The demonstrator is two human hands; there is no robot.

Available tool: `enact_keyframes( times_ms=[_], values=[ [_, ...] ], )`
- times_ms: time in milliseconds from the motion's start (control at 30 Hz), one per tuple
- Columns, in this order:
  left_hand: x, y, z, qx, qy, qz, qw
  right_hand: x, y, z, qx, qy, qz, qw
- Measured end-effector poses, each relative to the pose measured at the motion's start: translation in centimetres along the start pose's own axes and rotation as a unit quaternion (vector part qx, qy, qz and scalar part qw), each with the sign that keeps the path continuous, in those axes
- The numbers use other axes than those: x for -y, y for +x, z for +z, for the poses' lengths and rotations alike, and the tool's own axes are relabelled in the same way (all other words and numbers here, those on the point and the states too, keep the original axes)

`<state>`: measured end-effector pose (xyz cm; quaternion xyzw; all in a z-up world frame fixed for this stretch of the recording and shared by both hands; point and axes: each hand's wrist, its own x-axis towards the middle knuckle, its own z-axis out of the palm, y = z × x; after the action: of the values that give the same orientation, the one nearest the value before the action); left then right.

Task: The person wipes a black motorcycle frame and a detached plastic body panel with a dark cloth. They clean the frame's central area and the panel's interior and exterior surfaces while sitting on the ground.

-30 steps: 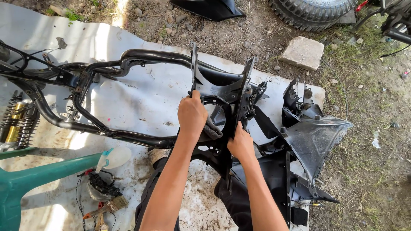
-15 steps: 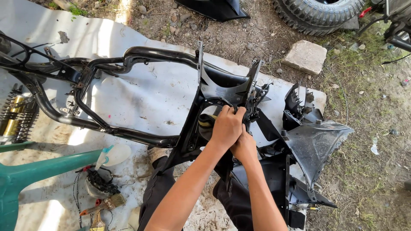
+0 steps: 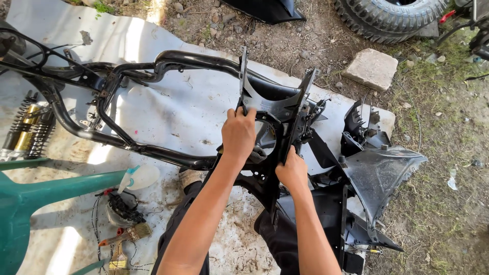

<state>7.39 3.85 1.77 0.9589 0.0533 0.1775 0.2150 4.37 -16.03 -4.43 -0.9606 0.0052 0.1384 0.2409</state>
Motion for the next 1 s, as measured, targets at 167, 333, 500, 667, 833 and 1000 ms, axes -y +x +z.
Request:
enact_keyframes(
  times_ms=[167, 333, 500, 667, 833, 1000],
  values=[
    [0.1, -0.5, -1.3, 0.064, 0.025, -0.004, 0.998, -0.5, 0.2, 0.5, -0.014, -0.002, -0.001, 1.0],
    [2.8, -1.1, -1.9, 0.166, 0.024, -0.019, 0.986, 0.8, -0.2, -0.9, -0.016, -0.002, 0.012, 1.0],
    [4.7, -1.2, -0.7, 0.054, -0.109, 0.031, 0.992, 1.5, -0.3, -1.7, 0.025, -0.007, 0.043, 0.999],
    [4.0, -0.6, -0.4, -0.027, -0.14, 0.029, 0.989, -0.3, 0.6, -0.1, 0.004, -0.006, 0.023, 1.0],
    [2.8, 0.5, -0.7, -0.113, -0.143, 0.041, 0.982, 1.1, -0.1, -0.9, 0.024, -0.015, 0.03, 0.999],
    [2.1, -0.3, 0.3, -0.034, -0.039, 0.037, 0.998, 1.1, -0.2, -0.6, 0.014, -0.016, 0.049, 0.999]
  ],
)
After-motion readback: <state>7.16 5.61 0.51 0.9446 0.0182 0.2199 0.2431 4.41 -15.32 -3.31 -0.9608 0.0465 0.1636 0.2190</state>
